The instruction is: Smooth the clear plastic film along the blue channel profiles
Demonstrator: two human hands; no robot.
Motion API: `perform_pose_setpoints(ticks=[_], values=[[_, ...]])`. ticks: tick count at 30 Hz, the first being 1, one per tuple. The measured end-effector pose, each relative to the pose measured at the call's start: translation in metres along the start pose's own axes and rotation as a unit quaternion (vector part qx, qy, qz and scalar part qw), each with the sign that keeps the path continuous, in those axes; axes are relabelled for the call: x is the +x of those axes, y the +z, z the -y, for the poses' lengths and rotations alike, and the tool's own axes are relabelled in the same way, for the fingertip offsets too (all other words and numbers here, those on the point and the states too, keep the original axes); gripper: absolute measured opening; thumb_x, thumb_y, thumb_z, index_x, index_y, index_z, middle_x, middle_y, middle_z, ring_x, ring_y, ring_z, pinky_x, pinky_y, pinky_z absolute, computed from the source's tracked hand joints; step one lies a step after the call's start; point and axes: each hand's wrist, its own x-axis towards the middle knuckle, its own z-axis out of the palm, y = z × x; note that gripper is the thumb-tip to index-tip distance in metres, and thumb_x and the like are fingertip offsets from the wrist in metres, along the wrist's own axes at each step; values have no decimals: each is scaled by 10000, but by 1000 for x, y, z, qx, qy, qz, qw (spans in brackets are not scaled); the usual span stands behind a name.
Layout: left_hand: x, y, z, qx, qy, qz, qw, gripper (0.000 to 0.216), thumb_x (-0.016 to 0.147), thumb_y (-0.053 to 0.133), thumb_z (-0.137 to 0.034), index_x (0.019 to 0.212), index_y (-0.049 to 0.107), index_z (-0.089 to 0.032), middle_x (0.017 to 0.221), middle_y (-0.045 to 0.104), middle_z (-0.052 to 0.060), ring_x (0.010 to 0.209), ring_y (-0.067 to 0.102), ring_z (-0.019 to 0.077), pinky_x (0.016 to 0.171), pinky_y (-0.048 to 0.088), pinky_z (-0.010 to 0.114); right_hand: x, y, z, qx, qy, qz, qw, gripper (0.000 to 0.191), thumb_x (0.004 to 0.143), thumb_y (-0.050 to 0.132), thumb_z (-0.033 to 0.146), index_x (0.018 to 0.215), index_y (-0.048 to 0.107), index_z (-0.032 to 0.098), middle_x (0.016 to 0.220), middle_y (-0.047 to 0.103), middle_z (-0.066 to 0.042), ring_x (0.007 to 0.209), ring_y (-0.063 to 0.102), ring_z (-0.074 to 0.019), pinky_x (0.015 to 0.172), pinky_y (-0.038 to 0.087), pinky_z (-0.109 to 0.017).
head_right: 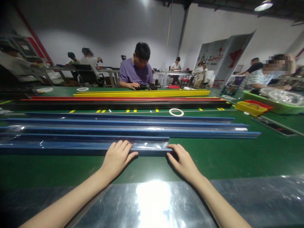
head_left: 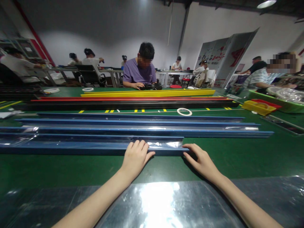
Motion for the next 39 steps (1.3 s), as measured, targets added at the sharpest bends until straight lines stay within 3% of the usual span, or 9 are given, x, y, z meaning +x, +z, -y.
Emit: perform_pose_setpoints(ticks=[39], values=[[-1,-4,-3,-40,-49,74,995,286,829,406,-403,854,566,-168,806,571,41,752,460,189,637,276,303,0,-1,2,9,7,-4,1000,197,819,417,292,970,506,204,881,574,-50,787,550,-154,694,445,-292]])
